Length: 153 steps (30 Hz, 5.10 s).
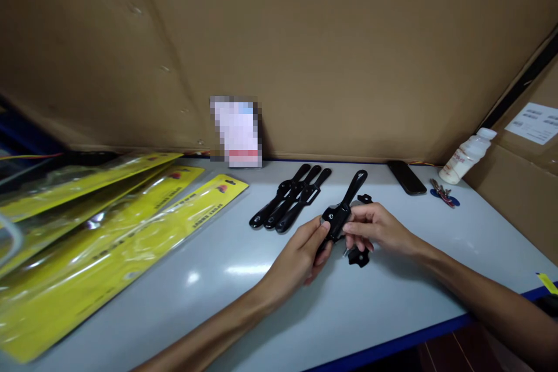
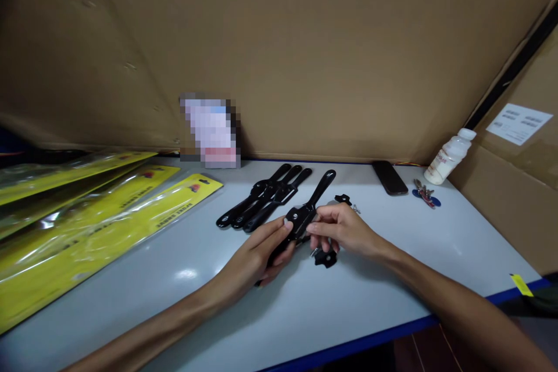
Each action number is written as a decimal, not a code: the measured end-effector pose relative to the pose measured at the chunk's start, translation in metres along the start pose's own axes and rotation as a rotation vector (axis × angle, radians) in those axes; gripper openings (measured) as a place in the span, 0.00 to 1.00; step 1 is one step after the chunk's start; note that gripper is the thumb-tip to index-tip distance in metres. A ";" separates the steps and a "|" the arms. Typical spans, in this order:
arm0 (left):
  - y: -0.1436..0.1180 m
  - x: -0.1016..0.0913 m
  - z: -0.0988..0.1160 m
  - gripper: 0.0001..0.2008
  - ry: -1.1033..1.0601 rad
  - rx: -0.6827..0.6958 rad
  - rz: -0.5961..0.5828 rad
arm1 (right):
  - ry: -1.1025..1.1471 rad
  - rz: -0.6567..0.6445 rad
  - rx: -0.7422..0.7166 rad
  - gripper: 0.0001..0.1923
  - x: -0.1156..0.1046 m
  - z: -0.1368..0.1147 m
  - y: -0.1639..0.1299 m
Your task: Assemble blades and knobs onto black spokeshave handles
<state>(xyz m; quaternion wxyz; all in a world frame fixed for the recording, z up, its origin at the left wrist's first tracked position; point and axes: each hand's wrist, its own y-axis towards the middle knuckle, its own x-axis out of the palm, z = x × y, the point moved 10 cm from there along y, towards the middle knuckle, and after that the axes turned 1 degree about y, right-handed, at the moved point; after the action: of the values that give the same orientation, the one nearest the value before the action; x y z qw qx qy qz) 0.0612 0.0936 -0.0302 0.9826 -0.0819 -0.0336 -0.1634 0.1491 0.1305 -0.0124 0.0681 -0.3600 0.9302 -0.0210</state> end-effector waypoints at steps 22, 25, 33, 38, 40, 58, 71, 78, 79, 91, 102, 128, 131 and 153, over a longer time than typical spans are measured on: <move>0.002 -0.010 -0.009 0.22 -0.081 -0.062 0.077 | -0.985 0.431 -0.010 0.16 -0.114 -0.050 -0.018; 0.001 -0.008 -0.007 0.22 -0.052 -0.056 0.069 | -1.150 0.245 0.187 0.08 -0.117 -0.027 -0.019; 0.000 -0.006 -0.004 0.21 -0.008 -0.041 0.068 | -1.199 0.153 0.284 0.07 -0.105 -0.013 -0.018; 0.000 -0.006 -0.006 0.21 0.000 -0.062 0.063 | -1.313 0.151 0.181 0.03 -0.092 -0.015 -0.013; 0.000 -0.006 -0.006 0.21 0.005 -0.063 0.055 | -1.376 0.149 0.147 0.06 -0.087 -0.015 -0.014; 0.005 0.008 -0.020 0.15 0.076 -0.179 -0.040 | -1.246 0.162 -0.304 0.13 0.011 -0.063 -0.026; 0.005 0.008 -0.015 0.11 0.111 -0.208 -0.072 | -1.752 0.075 -0.394 0.13 0.042 -0.046 -0.024; 0.004 0.008 -0.019 0.10 0.055 -0.256 -0.119 | -1.629 0.104 -0.458 0.13 0.039 -0.046 -0.020; 0.004 0.007 -0.019 0.09 0.070 -0.259 -0.115 | -1.619 0.103 -0.469 0.13 0.040 -0.047 -0.020; 0.002 0.006 -0.018 0.07 0.046 -0.273 -0.114 | -1.409 0.107 -0.529 0.16 0.030 -0.054 -0.022; 0.002 0.006 -0.019 0.08 0.193 -0.249 -0.152 | -1.330 0.230 -0.655 0.16 0.029 -0.054 -0.025; 0.010 0.012 -0.014 0.11 0.245 -0.035 -0.127 | -1.150 0.211 -0.633 0.10 0.024 -0.055 -0.027; 0.010 0.012 -0.015 0.12 0.235 -0.047 -0.129 | -1.059 0.229 -0.606 0.08 0.019 -0.053 -0.024; 0.006 0.013 -0.011 0.09 0.246 -0.014 -0.111 | -1.047 0.231 -0.677 0.10 0.022 -0.061 -0.027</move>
<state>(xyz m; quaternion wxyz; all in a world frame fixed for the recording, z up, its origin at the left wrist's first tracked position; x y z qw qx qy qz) 0.0762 0.0929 -0.0405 0.9682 -0.0663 0.0838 -0.2263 0.1422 0.0954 0.0483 0.3983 -0.2216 0.7615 0.4608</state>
